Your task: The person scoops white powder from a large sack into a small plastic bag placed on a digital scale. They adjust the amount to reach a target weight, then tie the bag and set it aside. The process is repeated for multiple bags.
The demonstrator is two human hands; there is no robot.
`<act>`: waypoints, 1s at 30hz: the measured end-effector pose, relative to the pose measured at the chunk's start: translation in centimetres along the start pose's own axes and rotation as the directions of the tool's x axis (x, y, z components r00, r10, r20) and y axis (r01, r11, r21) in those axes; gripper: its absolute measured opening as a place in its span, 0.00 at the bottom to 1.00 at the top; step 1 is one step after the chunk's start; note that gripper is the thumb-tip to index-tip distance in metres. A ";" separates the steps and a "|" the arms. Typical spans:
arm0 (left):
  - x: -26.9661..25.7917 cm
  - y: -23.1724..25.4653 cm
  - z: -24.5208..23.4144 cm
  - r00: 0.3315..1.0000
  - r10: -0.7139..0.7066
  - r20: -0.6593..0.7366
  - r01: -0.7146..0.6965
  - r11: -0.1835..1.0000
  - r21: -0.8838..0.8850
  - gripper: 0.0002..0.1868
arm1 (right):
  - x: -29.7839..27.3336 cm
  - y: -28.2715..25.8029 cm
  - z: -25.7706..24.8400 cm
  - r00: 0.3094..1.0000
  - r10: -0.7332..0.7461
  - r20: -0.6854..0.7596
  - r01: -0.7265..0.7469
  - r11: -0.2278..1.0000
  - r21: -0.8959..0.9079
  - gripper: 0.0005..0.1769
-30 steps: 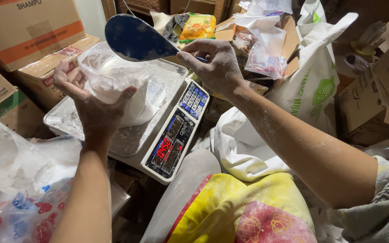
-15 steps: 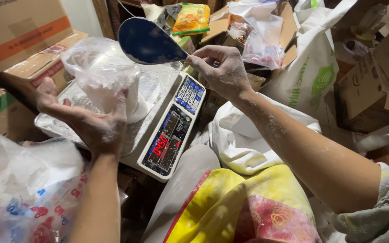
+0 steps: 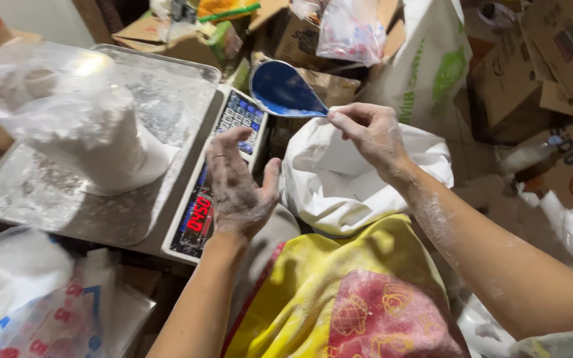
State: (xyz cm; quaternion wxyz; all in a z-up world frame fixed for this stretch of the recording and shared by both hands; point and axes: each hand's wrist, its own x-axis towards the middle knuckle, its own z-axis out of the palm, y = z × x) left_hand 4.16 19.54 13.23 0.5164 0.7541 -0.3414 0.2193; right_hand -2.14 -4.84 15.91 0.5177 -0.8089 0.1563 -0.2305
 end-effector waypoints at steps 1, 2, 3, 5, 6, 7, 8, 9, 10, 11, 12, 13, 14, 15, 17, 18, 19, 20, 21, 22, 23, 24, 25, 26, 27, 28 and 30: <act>-0.1 -0.2 1.0 0.999 -0.010 0.052 0.010 1.000 -0.005 0.31 | -0.2 1.0 -0.9 1.000 0.025 -0.016 -0.025 1.000 -0.007 0.14; -0.3 -0.4 2.0 0.994 -0.019 0.104 0.020 1.000 -0.009 0.32 | -0.4 2.1 -1.9 0.998 0.050 -0.032 -0.050 0.999 -0.013 0.14; -0.3 -0.7 2.9 0.990 -0.042 0.136 0.043 0.999 -0.007 0.31 | -0.6 3.1 -3.0 0.996 0.073 -0.049 -0.075 0.996 -0.039 0.14; -0.2 -1.4 4.9 0.976 -0.088 0.201 0.090 0.996 -0.001 0.29 | -1.0 5.0 -5.1 0.990 0.120 -0.081 -0.127 0.988 -0.089 0.14; -0.1 -1.7 5.8 0.971 -0.106 0.214 0.107 0.994 0.005 0.29 | -1.2 6.1 -6.1 0.976 0.176 -0.129 -0.198 0.961 -0.190 0.14; 0.0 -2.0 6.6 0.966 -0.124 0.225 0.125 0.992 0.013 0.28 | -1.4 7.1 -7.1 0.958 0.226 -0.178 -0.270 0.920 -0.286 0.14; 0.1 -2.3 7.4 0.961 -0.143 0.236 0.142 0.990 0.021 0.28 | -1.5 8.1 -8.1 0.935 0.269 -0.230 -0.340 0.863 -0.374 0.14; 0.3 -2.5 8.1 0.954 -0.172 0.246 0.167 0.985 0.043 0.28 | -1.7 9.0 -9.0 0.940 0.271 -0.205 -0.334 0.849 -0.410 0.15; 0.6 -2.7 8.8 0.945 -0.201 0.256 0.190 0.979 0.066 0.28 | -1.7 10.0 -9.7 0.945 0.275 -0.180 -0.327 0.834 -0.444 0.16; 0.8 -2.8 9.4 0.936 -0.231 0.266 0.214 0.972 0.091 0.28 | -1.7 11.0 -10.1 0.948 0.280 -0.153 -0.319 0.819 -0.477 0.17; 1.1 -2.9 10.1 0.928 -0.258 0.269 0.239 0.966 0.101 0.29 | -1.5 12.0 -10.5 0.930 0.335 -0.148 -0.358 0.745 -0.563 0.17; 1.5 -2.9 10.7 0.919 -0.285 0.272 0.264 0.958 0.112 0.31 | -1.3 13.0 -10.8 0.909 0.390 -0.147 -0.387 0.660 -0.643 0.18; 1.8 -2.9 11.4 0.910 -0.312 0.275 0.288 0.950 0.123 0.32 | -1.1 13.9 -11.1 0.884 0.442 -0.151 -0.406 0.567 -0.716 0.19; 2.2 -2.9 12.0 0.880 -0.361 0.308 0.325 0.932 0.162 0.35 | -0.8 14.8 -10.9 0.884 0.453 -0.120 -0.377 0.535 -0.756 0.19; 3.1 -2.8 13.3 0.810 -0.458 0.365 0.391 0.887 0.244 0.39 | 0.0 16.7 -10.4 0.877 0.477 -0.055 -0.308 0.472 -0.826 0.19; 3.5 -2.7 14.0 0.784 -0.489 0.383 0.401 0.869 0.290 0.41 | 0.3 17.6 -10.0 0.870 0.490 -0.050 -0.314 0.475 -0.822 0.18; 3.9 -2.7 14.7 0.757 -0.518 0.398 0.406 0.850 0.334 0.42 | 0.8 18.7 -9.4 0.864 0.501 -0.045 -0.320 0.478 -0.818 0.17; 4.1 -2.7 15.4 0.730 -0.547 0.410 0.409 0.830 0.378 0.43 | 1.2 19.8 -8.8 0.858 0.512 -0.041 -0.326 0.482 -0.813 0.17; 4.3 -2.8 16.1 0.696 -0.577 0.428 0.419 0.810 0.410 0.44 | 1.8 21.0 -8.1 0.832 0.554 -0.045 -0.345 0.451 -0.823 0.17; 4.4 -2.9 16.8 0.660 -0.607 0.443 0.427 0.788 0.442 0.45 | 2.5 22.3 -7.4 0.803 0.594 -0.051 -0.362 0.418 -0.833 0.17; 4.4 -3.1 17.5 0.622 -0.636 0.457 0.434 0.766 0.475 0.46 | 3.2 23.7 -7.0 0.773 0.632 -0.057 -0.376 0.384 -0.843 0.17; 4.2 -3.4 18.1 0.618 -0.647 0.447 0.429 0.754 0.498 0.46 | 3.9 25.2 -6.7 0.756 0.653 -0.037 -0.368 0.379 -0.849 0.17; 3.9 -3.8 18.7 0.616 -0.657 0.436 0.423 0.742 0.520 0.46 | 4.5 26.8 -6.3 0.740 0.673 -0.017 -0.360 0.374 -0.855 0.18; 3.6 -4.3 19.2 0.613 -0.666 0.425 0.417 0.729 0.543 0.45 | 5.0 28.5 -5.9 0.723 0.691 0.002 -0.351 0.370 -0.861 0.19; 3.3 -4.9 19.6 0.610 -0.682 0.404 0.432 0.713 0.552 0.45 | 5.6 30.2 -5.4 0.725 0.689 0.023 -0.318 0.364 -0.875 0.18; 2.9 -5.4 20.0 0.606 -0.697 0.383 0.447 0.697 0.561 0.45 | 6.1 31.9 -5.0 0.726 0.686 0.044 -0.286 0.359 -0.889 0.18; 2.2 -6.6 20.7 0.632 -0.695 0.342 0.466 0.694 0.549 0.42 | 6.7 35.2 -4.6 0.698 0.714 0.050 -0.272 0.329 -0.904 0.18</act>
